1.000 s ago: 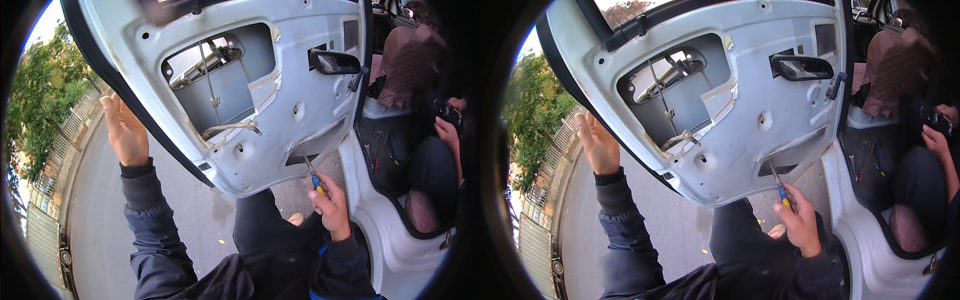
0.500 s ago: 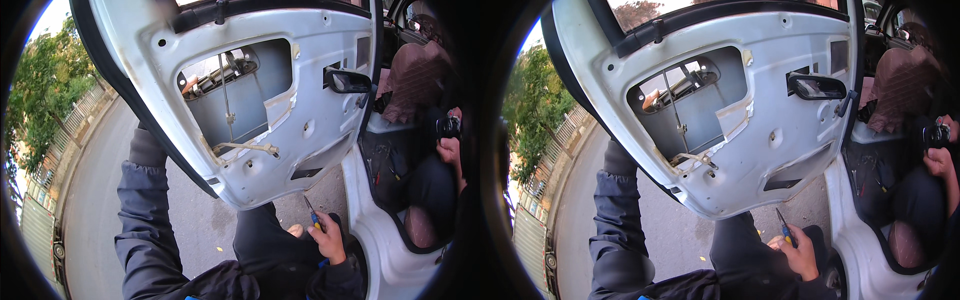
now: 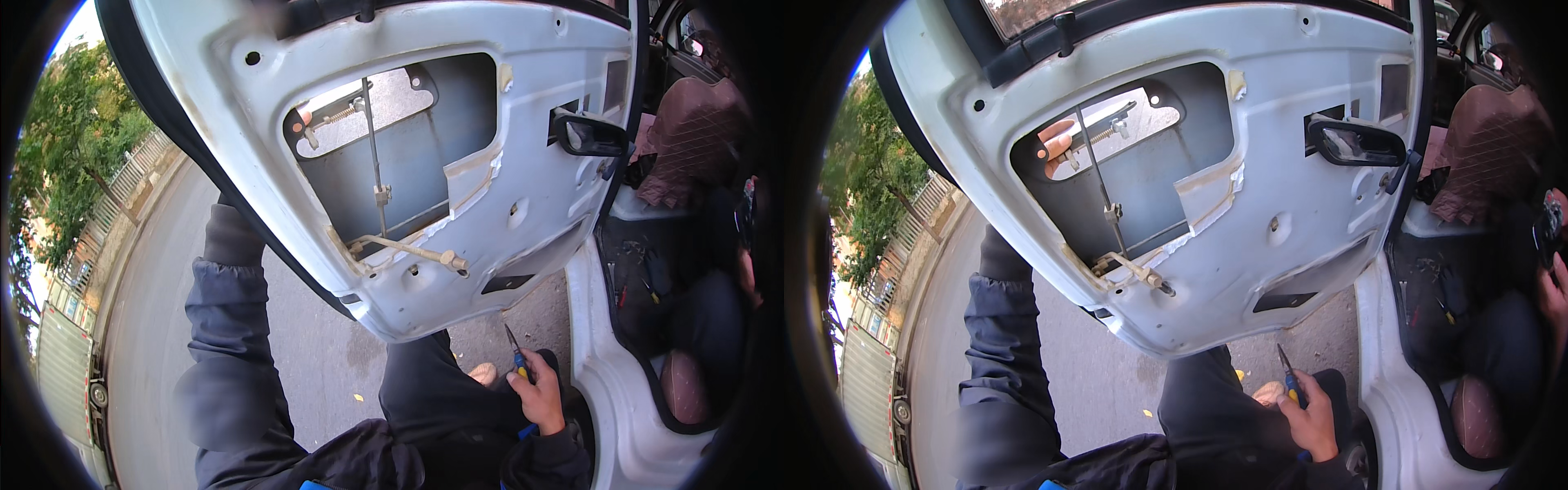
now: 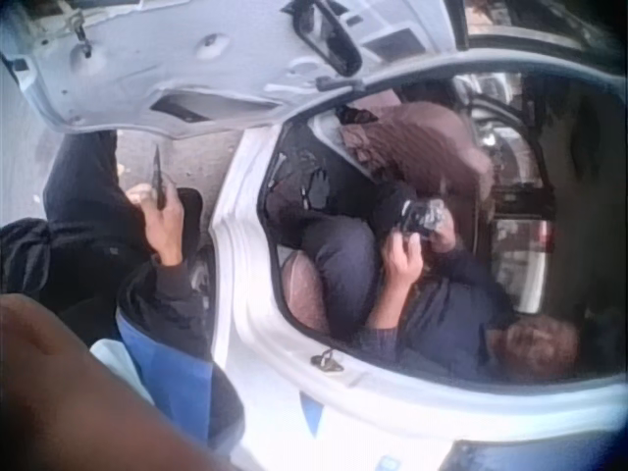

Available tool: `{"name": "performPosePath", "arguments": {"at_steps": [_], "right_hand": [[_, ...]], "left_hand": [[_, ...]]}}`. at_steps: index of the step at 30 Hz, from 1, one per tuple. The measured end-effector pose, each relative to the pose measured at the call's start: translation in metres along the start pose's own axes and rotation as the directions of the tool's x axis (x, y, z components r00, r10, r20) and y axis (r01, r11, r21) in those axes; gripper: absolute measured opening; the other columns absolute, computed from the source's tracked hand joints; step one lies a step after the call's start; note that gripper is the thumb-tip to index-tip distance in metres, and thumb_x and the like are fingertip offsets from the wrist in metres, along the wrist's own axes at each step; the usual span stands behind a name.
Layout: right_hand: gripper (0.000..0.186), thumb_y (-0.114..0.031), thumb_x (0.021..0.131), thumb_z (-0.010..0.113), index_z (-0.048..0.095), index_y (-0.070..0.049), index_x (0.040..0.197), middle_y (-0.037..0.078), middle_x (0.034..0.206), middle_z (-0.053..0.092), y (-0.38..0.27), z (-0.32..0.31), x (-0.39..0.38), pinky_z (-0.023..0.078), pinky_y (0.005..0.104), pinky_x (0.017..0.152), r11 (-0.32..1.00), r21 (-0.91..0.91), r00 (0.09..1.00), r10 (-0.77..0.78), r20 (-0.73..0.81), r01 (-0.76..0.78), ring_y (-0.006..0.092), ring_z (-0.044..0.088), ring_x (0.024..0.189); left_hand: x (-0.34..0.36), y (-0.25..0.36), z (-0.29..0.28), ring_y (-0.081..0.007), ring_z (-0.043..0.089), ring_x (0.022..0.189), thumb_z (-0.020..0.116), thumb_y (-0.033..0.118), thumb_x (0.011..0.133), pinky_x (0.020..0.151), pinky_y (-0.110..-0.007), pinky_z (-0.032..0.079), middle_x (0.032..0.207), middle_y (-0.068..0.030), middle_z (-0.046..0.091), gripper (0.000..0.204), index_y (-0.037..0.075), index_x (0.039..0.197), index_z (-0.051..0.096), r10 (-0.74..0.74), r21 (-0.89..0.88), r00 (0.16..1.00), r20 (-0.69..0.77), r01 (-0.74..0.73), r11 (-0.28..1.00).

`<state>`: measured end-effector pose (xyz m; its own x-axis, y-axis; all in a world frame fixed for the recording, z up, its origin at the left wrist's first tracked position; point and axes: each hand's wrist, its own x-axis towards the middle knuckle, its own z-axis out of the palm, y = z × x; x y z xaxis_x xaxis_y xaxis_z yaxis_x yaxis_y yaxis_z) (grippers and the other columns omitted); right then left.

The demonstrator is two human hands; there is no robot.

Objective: The person removes the plastic moisture barrier from the car door, then uses a screwdriver and pliers to detach the door handle mechanism. They disconnect the linkage and remove the handle assembly from the door.

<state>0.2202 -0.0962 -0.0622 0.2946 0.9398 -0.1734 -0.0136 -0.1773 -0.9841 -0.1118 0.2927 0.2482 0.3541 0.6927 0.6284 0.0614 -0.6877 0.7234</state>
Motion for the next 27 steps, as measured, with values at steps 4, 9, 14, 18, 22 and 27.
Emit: {"name": "performPosePath", "arguments": {"at_steps": [4,9,14,18,22,27], "right_hand": [[0.056,-0.012,0.088,0.074,0.057,0.010,0.137,0.015,0.113,0.070,0.009,-0.004,-0.002,0.050,0.0326,0.096,0.999,0.026,0.999,0.040,-0.019,-0.040,0.0198,0.065,0.105],[0.054,-0.007,0.091,0.070,0.054,0.007,0.141,0.005,0.100,0.065,0.016,-0.011,-0.007,0.048,0.0236,0.072,0.977,0.172,0.991,0.131,-0.040,-0.122,0.0094,0.059,0.082],[0.055,-0.006,0.094,0.067,0.050,0.006,0.144,0.000,0.089,0.058,0.016,-0.013,-0.008,0.035,0.0194,0.050,0.967,0.215,0.989,0.146,-0.020,-0.138,0.0031,0.046,0.061],[0.054,-0.009,0.096,0.064,0.049,0.007,0.145,0.001,0.089,0.057,0.015,-0.004,-0.007,0.034,0.0190,0.046,0.979,0.167,0.993,0.109,0.046,-0.115,0.0036,0.046,0.058],[0.054,-0.010,0.096,0.063,0.049,0.008,0.146,0.002,0.090,0.058,0.012,0.008,-0.014,0.034,0.0192,0.045,0.990,0.106,0.995,0.083,0.062,-0.089,0.0044,0.047,0.058],[0.054,-0.013,0.097,0.064,0.051,0.006,0.145,0.005,0.096,0.061,0.008,0.018,-0.028,0.037,0.0202,0.049,0.973,0.190,0.992,0.122,0.038,-0.127,0.0066,0.051,0.064]], "left_hand": [[-0.039,-0.032,-0.021,-0.0157,0.068,0.104,0.064,0.022,0.104,0.092,-0.032,0.058,0.122,-0.0115,0.071,0.041,-0.003,0.136,0.061,-0.116,-0.128,0.983,-0.141,0.099,0.987],[-0.144,-0.042,-0.038,-0.0199,0.068,0.107,0.052,0.028,0.109,0.095,-0.037,0.058,0.118,-0.0091,0.073,0.036,0.002,0.130,0.066,-0.439,-0.518,0.867,-0.234,0.271,0.811],[-0.262,-0.016,-0.024,-0.0255,0.070,0.100,0.048,0.045,0.110,0.096,-0.045,0.059,0.123,-0.0260,0.068,0.055,0.001,0.141,0.056,-0.692,-0.802,0.708,-0.140,0.328,0.499],[-0.334,0.010,-0.009,-0.0347,0.074,0.100,0.035,0.050,0.113,0.096,-0.052,0.060,0.131,-0.0327,0.064,0.062,0.002,0.149,0.049,-0.762,-0.840,0.640,-0.099,0.357,0.408],[-0.388,0.029,0.021,-0.0368,0.074,0.092,0.023,0.055,0.112,0.087,-0.052,0.062,0.132,-0.0376,0.061,0.070,0.004,0.157,0.039,-0.760,-0.892,0.643,0.091,0.392,0.225],[-0.431,0.033,0.082,-0.0260,0.070,0.090,0.049,0.034,0.109,0.074,-0.045,0.062,0.114,-0.0267,0.067,0.058,0.001,0.155,0.040,-0.697,-0.935,0.634,0.335,0.316,-0.162]]}}
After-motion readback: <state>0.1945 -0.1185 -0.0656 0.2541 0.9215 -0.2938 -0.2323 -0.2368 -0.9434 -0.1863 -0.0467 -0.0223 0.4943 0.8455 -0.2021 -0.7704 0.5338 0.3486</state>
